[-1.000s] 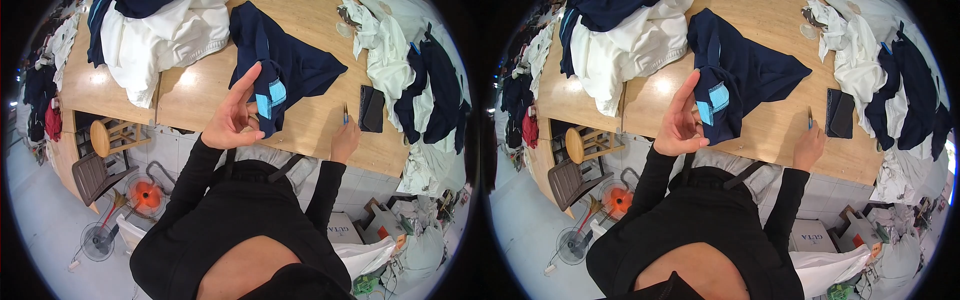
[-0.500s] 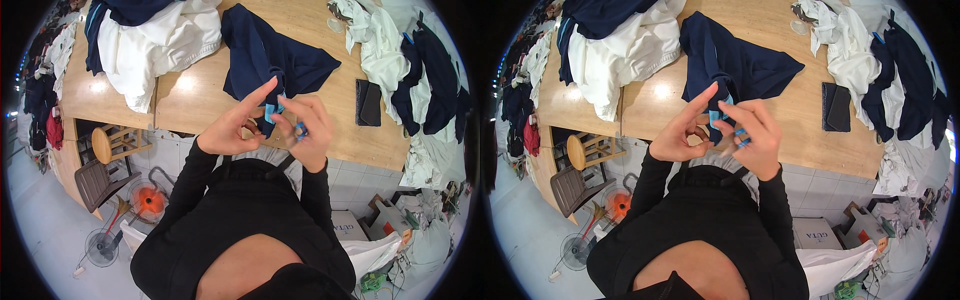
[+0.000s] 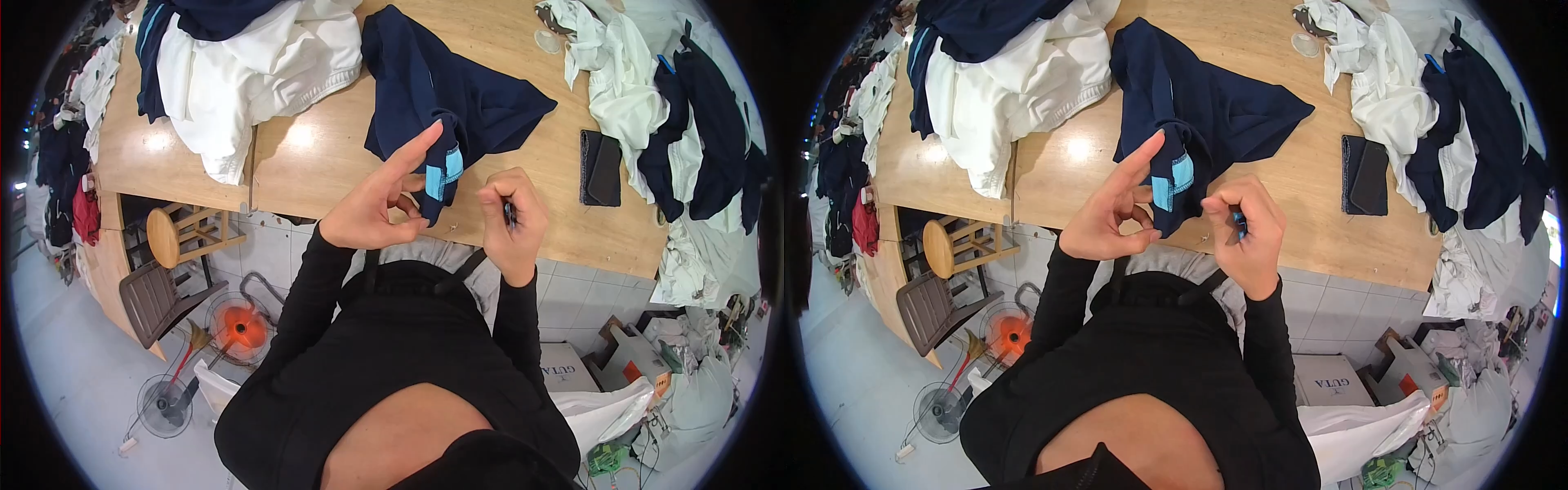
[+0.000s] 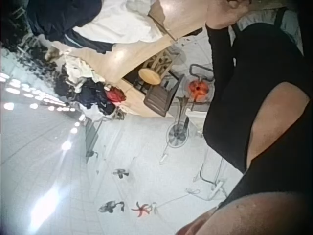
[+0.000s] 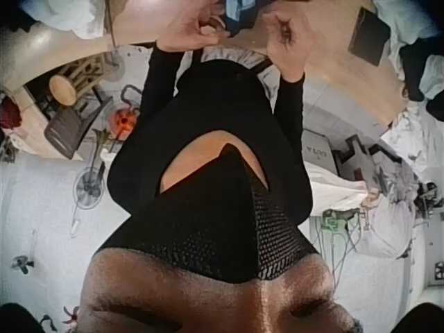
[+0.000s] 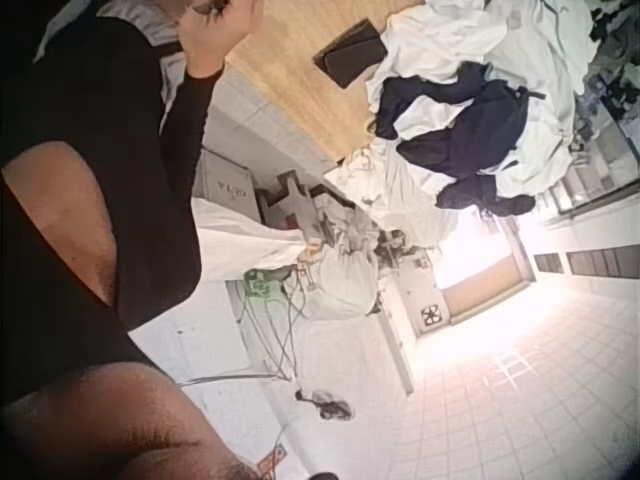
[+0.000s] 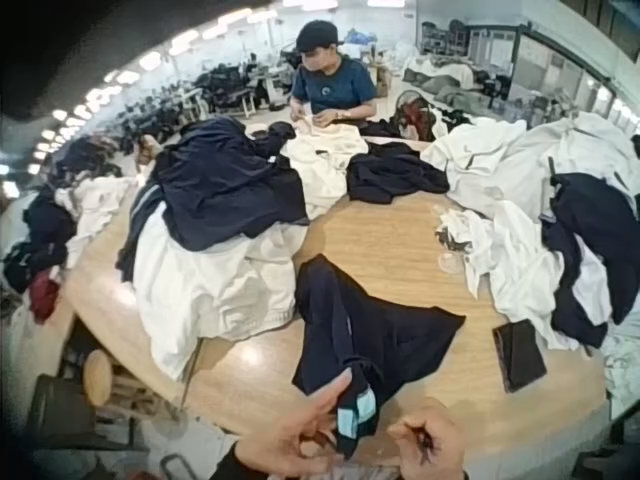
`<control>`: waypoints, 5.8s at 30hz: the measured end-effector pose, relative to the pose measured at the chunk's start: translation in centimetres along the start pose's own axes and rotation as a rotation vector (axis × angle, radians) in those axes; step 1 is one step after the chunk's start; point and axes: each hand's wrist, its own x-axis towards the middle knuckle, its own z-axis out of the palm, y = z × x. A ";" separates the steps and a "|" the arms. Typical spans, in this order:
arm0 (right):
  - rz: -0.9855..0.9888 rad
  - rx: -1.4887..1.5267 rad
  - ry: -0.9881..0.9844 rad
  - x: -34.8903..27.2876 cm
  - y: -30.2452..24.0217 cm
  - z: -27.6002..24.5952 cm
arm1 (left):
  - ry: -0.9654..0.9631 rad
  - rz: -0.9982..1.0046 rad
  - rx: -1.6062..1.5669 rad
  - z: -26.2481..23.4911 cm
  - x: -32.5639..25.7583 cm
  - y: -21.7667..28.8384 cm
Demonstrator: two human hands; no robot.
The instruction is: Trimming excess threads and loose fabric ends from various garments using thread snips.
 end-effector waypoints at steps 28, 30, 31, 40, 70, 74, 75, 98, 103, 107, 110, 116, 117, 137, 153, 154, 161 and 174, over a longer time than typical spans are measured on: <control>-0.339 -0.162 0.186 1.3 0.2 4.7 | 0.273 0.181 -0.012 1.9 0.4 -2.5; -0.352 -0.177 0.189 1.0 -0.5 4.6 | 0.321 0.146 -0.073 1.9 0.2 -2.6; -0.262 -0.111 0.159 0.7 -0.9 4.4 | 0.344 0.143 -0.114 1.8 0.1 -2.4; -0.184 -0.164 0.093 0.8 -2.5 2.9 | 0.387 0.076 -0.024 2.0 -0.1 -0.5; -0.195 -0.086 0.119 0.4 -1.1 3.8 | 0.370 0.075 0.100 2.8 -0.2 -0.4; -0.122 0.187 0.107 -0.7 -0.7 3.3 | 0.396 0.039 -0.061 3.3 0.3 0.4; -0.121 0.186 0.107 -1.0 -0.7 3.2 | 0.396 0.038 -0.062 3.3 0.2 0.5; 0.040 -0.146 0.083 -1.6 -1.0 2.8 | 0.386 0.150 0.039 2.4 0.0 0.0; -0.062 -0.243 0.148 -1.5 -0.9 3.1 | 0.389 0.157 0.076 2.5 0.0 -0.4; -0.146 -0.330 0.146 -1.4 -0.6 3.0 | 0.371 0.174 0.185 2.3 -0.1 -0.4; -0.147 -0.347 0.139 -1.4 -0.8 2.9 | 0.393 0.189 0.167 2.5 0.1 -0.6; -0.207 -0.371 0.153 -1.1 -0.5 3.2 | 0.414 0.205 0.173 2.4 0.0 -0.6; -0.210 -0.380 0.152 -1.1 -0.5 3.1 | 0.413 0.204 0.173 2.4 0.1 -0.5; -0.261 -0.456 0.174 -0.9 -0.2 3.5 | 0.400 0.180 0.158 2.5 0.1 -0.5; -0.020 -0.167 0.316 -1.6 -0.3 3.1 | 0.401 0.186 0.126 2.4 0.2 -0.3; 0.030 -0.093 0.300 -1.6 -0.5 3.0 | 0.393 0.181 0.156 2.3 0.1 -0.4; -0.077 -0.215 0.231 -1.6 -0.5 4.2 | 0.384 0.202 0.193 3.0 0.5 -0.3; -0.223 -0.333 0.268 -1.3 0.1 4.3 | 0.407 0.200 0.189 3.0 0.3 -0.5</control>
